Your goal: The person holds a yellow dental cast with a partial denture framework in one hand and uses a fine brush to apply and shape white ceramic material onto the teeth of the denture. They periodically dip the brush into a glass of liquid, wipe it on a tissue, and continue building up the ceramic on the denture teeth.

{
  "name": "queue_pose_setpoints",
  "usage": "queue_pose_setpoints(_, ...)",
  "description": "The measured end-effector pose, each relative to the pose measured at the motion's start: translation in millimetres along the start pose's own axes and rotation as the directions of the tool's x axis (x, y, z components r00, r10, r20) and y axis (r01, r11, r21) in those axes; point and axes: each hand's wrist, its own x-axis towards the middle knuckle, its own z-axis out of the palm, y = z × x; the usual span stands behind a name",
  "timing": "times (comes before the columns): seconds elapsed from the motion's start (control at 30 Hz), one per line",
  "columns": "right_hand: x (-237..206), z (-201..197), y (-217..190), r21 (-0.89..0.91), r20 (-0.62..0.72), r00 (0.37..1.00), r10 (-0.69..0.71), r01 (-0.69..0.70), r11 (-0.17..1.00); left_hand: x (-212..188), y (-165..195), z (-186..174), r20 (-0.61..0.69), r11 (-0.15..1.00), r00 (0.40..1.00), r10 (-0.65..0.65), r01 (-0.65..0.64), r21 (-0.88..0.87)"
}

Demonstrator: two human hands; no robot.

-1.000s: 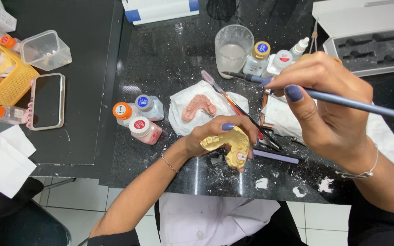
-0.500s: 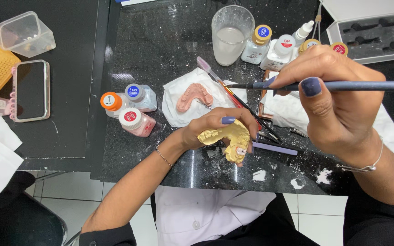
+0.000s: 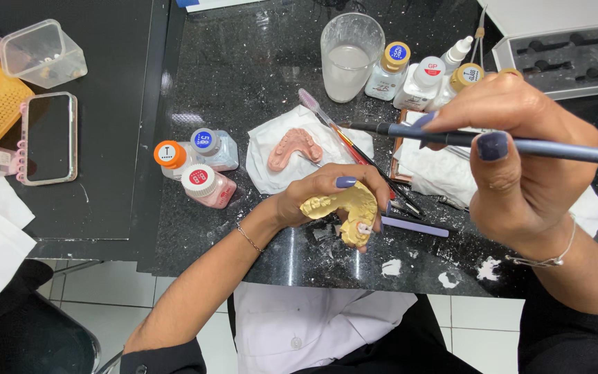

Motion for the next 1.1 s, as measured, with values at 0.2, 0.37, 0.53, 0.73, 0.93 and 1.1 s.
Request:
queue_pose_setpoints(0.2,3,1,-13,-0.063,0.022,1.0,-0.017,0.018,0.998,0,-1,1,-0.001,1.0,1.0,-0.003,0.003,0.007)
queue_pose_setpoints(0.37,9,11,-24,-0.085,-0.139,0.877,-0.46,0.452,0.888,0,2,-1,-0.053,0.999,0.998,-0.024,0.022,-0.033)
queue_pose_setpoints(0.53,-40,19,-4,-0.14,-0.177,0.739,-0.65,0.634,0.76,0,-4,-11,-0.062,0.991,0.989,0.134,-0.134,0.008)
queue_pose_setpoints(0.73,-119,58,56,-0.083,-0.367,0.863,-0.347,0.341,0.936,4,-7,-19,-0.257,0.976,0.948,0.187,-0.208,-0.057)
queue_pose_setpoints(0.93,-112,52,42,0.294,-0.092,0.994,-0.059,0.084,0.952,6,-4,-15,-0.289,0.963,0.926,0.241,-0.264,-0.043)
queue_pose_setpoints(1.1,-106,55,32,0.267,0.13,0.989,0.068,-0.101,0.958,7,-8,-16,-0.282,0.965,0.93,0.237,-0.258,-0.038)
